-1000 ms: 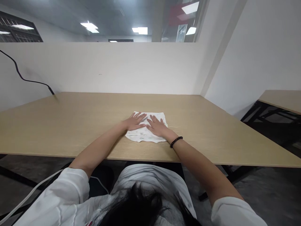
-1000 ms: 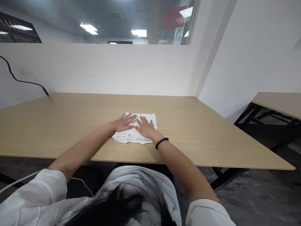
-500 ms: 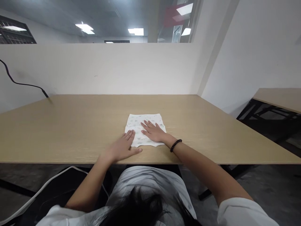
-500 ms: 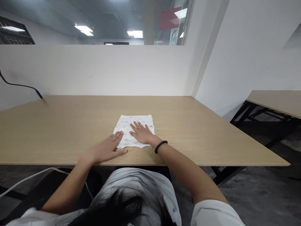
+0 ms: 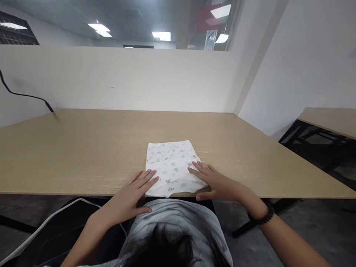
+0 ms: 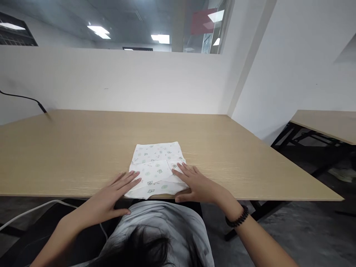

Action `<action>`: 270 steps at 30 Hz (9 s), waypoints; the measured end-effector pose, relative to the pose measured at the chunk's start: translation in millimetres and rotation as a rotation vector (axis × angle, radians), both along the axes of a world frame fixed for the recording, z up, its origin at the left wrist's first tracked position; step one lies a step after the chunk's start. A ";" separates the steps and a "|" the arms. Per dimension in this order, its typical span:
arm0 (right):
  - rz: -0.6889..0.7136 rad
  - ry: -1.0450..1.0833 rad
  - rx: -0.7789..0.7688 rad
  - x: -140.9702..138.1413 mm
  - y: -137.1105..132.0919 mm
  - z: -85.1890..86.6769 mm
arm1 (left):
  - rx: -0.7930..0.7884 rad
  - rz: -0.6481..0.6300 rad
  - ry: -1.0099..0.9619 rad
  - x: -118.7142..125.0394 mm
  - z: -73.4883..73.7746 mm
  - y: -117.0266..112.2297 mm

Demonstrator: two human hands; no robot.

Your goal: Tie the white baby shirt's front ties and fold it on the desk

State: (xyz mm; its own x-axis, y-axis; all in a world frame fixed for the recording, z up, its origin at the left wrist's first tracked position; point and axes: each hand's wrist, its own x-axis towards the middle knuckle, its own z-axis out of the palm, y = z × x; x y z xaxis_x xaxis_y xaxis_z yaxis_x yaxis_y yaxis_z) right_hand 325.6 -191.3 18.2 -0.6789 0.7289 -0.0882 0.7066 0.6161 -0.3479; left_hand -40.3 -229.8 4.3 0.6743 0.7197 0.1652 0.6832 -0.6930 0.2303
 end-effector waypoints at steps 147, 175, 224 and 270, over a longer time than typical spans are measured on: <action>-0.445 0.188 -0.047 -10.8 165.7 21.9 | -0.506 0.207 -0.741 -6.3 -4.7 231.9; -0.546 0.223 0.143 -9.5 165.0 8.1 | -0.329 0.221 -0.658 4.6 -2.8 220.9; -0.426 0.251 -0.073 10.7 150.8 32.7 | -0.454 0.268 -0.493 2.8 33.4 196.9; 0.039 0.507 0.013 -52.7 153.8 -9.8 | -0.037 -0.220 -0.309 62.1 -8.4 193.9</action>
State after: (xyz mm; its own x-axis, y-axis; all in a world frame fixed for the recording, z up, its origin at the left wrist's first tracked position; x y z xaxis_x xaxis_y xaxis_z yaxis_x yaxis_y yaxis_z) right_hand 272.9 -37.4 8.3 -0.6609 0.7007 0.2686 0.4271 0.6456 -0.6331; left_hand 21.8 -35.9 -4.1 0.7359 0.5726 0.3613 0.4134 -0.8026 0.4300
